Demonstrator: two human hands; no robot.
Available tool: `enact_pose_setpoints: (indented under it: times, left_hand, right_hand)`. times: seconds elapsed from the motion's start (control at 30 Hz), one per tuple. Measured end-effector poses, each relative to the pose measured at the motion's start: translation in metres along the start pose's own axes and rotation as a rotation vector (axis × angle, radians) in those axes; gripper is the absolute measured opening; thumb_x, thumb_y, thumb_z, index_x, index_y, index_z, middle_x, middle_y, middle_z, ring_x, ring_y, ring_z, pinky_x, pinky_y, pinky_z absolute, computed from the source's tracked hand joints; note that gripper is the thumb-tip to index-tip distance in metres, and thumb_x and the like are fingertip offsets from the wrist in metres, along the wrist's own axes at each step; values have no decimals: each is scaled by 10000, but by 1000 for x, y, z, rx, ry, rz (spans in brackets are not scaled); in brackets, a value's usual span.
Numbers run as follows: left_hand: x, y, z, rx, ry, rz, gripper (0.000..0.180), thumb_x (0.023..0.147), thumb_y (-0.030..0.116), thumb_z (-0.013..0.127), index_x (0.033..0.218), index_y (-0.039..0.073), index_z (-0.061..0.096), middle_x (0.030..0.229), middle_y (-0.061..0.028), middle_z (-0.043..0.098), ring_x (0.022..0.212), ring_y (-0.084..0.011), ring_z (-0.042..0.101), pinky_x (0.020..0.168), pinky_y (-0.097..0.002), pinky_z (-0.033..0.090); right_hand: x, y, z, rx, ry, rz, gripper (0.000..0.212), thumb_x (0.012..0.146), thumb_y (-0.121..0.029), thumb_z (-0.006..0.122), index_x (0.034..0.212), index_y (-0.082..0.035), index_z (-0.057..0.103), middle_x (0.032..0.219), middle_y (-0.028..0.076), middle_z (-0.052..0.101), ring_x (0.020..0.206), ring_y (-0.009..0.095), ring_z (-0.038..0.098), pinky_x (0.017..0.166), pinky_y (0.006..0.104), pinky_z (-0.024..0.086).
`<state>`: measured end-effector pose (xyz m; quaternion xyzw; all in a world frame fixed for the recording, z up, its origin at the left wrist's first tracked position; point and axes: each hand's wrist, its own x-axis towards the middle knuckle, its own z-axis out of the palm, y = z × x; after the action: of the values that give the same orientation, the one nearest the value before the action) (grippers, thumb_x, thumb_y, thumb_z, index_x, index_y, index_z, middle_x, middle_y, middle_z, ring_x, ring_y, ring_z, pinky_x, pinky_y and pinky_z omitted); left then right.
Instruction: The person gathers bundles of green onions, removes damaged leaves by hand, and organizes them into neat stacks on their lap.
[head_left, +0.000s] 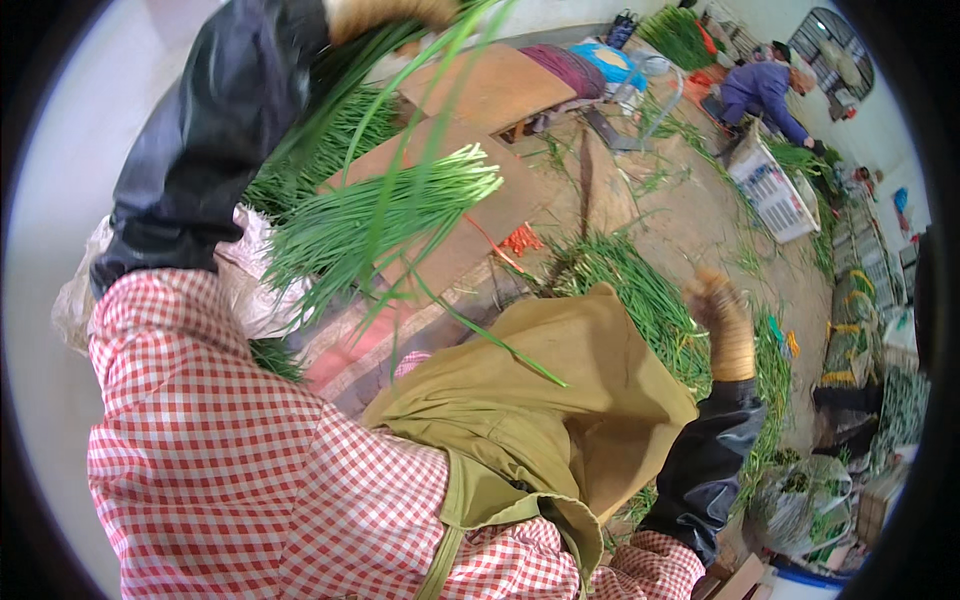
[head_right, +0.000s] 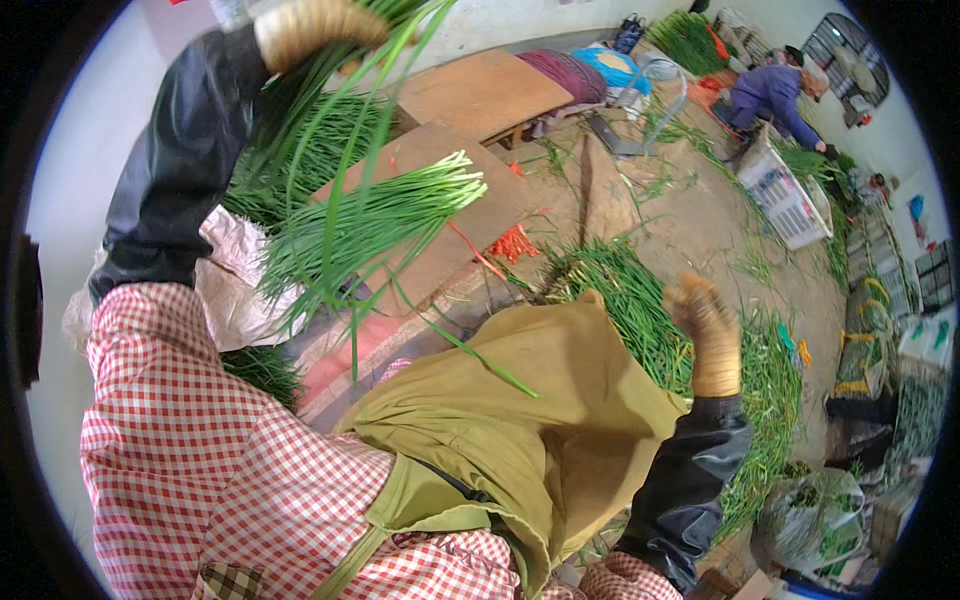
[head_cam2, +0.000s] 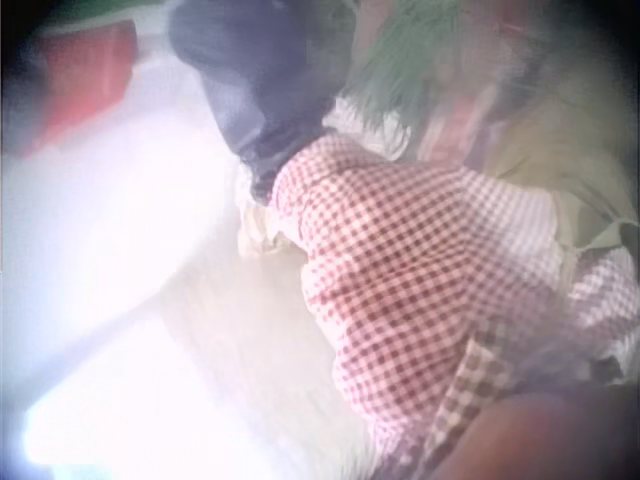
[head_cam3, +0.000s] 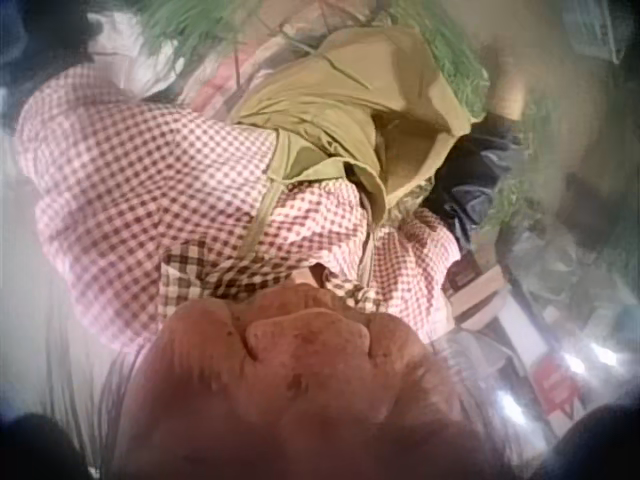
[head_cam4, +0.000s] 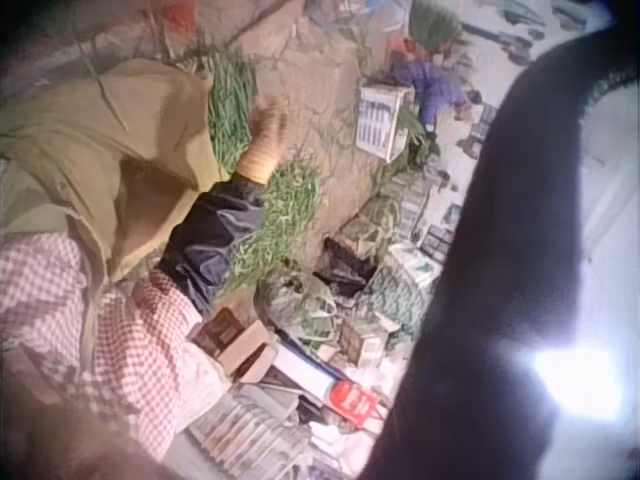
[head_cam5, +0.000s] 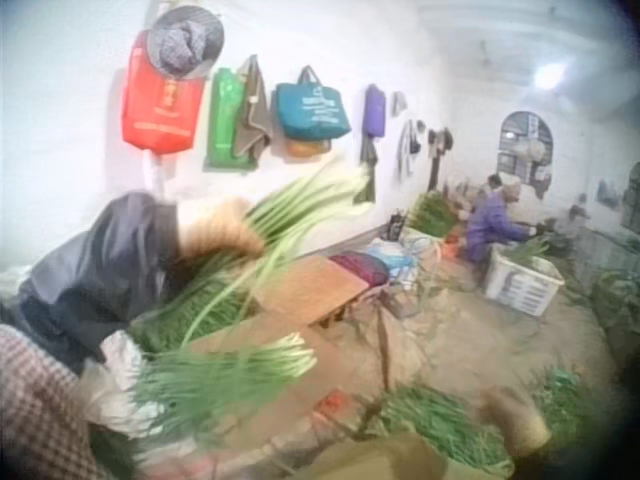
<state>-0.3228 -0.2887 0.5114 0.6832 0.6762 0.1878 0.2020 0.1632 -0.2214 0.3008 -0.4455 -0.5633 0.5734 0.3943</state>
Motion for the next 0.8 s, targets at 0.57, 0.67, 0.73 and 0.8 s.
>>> enact_pose_setpoints:
  times: [0.57, 0.67, 0.73, 0.8]
  left_hand:
    - [76, -260, 280, 457, 208, -437, 795, 770, 687, 523, 1140, -16, 567, 1042, -226, 621, 995, -355, 604, 843, -443, 482]
    - [86, -224, 273, 597, 65, -390, 933, 750, 735, 493, 1307, -12, 436, 1094, -236, 597, 1028, -346, 590, 864, -432, 475]
    - [84, -177, 250, 802, 7, -350, 955, 746, 716, 512, 1355, -7, 379, 1174, -245, 553, 1091, -358, 543, 898, -435, 454]
    - [99, -143, 246, 831, 186, -139, 868, 770, 638, 556, 1339, 1, 400, 1241, -241, 508, 1143, -360, 496, 937, -432, 426]
  right_hand:
    - [-76, 111, -16, -1228, 78, 30, 257, 909, -198, 484, 1056, -32, 615, 1016, 190, 621, 906, 331, 592, 814, 367, 473]
    - [-100, 167, 6, -1066, 98, 232, 292, 915, -256, 460, 1031, -56, 638, 998, 196, 634, 852, 330, 609, 768, 391, 485]
    - [-101, 218, 38, -598, 140, 450, 296, 912, -264, 465, 1030, -64, 647, 947, 178, 654, 804, 313, 625, 752, 392, 494]
    - [-88, 236, 82, -398, 72, 501, 290, 915, -244, 458, 1038, -57, 643, 959, 172, 652, 818, 303, 622, 761, 392, 492]
